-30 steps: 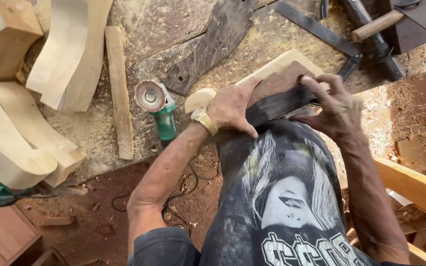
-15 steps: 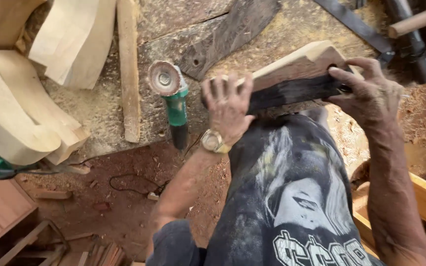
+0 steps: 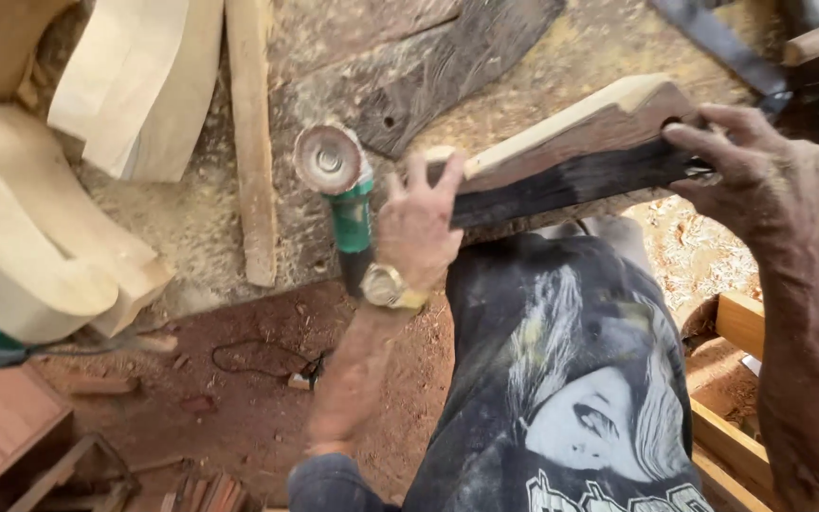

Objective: Measuring, marking, and shaping a wooden furniture component using a square, marker, and angle grinder.

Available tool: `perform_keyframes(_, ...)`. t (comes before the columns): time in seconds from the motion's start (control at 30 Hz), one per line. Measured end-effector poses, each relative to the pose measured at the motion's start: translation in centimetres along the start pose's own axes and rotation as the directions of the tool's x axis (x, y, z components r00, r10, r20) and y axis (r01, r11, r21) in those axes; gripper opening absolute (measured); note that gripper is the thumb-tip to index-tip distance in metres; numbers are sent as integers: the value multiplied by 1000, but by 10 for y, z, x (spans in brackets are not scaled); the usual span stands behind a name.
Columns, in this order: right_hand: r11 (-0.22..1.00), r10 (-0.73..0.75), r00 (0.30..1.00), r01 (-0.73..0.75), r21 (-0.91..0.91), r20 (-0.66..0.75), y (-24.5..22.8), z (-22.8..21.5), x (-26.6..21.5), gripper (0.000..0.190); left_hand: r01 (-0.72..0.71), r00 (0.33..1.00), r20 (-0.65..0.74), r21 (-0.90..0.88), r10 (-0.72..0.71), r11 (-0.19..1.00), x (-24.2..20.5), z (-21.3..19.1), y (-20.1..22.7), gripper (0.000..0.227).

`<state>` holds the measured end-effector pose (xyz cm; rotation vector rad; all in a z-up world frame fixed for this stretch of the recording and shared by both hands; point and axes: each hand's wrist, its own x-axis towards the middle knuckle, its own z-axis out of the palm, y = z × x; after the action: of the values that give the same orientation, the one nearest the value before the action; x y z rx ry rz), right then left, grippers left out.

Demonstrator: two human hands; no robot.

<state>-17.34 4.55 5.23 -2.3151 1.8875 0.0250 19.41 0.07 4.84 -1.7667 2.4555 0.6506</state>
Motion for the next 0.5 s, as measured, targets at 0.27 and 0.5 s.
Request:
perform_keyframes(0.27,989,-137,987,141,-51,80,14,4,6,71,-88,992,92,66,82,994,10,-4,-20,91)
perform_keyframes(0.5,942,-141,989,148,300,-43,39,29,-3,61,-154,988,15,95,153,983,10,-5,-16,85)
